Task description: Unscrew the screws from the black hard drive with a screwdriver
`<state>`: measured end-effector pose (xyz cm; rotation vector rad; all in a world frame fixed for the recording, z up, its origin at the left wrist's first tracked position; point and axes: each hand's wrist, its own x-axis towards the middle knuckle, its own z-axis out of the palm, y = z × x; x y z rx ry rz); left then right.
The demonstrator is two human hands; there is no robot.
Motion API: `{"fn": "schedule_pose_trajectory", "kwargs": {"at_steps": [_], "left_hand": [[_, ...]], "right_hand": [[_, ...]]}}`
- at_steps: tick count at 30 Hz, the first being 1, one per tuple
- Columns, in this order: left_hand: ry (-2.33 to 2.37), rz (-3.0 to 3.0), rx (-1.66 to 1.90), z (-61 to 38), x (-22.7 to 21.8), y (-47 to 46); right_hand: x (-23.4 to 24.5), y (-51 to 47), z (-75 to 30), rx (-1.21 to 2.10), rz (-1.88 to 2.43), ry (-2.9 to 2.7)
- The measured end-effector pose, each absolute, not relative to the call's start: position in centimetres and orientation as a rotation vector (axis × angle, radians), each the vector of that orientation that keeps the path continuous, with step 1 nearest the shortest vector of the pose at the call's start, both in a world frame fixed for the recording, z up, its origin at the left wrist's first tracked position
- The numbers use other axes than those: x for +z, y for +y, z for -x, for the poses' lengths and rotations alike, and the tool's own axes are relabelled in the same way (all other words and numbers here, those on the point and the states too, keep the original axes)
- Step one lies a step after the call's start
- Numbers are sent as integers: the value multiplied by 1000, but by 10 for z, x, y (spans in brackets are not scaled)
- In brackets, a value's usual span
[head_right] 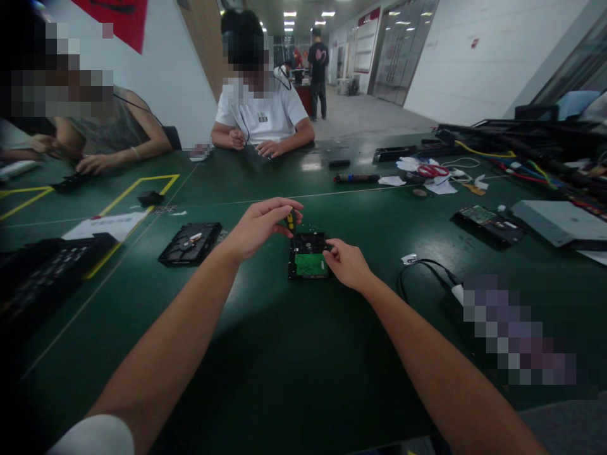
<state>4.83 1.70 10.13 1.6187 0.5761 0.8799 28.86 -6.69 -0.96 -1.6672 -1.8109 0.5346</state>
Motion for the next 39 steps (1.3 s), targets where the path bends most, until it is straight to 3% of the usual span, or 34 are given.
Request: {"fn": "schedule_pose_trajectory", "kwargs": {"at_steps": [39], "left_hand": [[578, -1730, 967, -52, 100, 13]], "right_hand": [[-10, -67, -287, 529, 1632, -1809]]}}
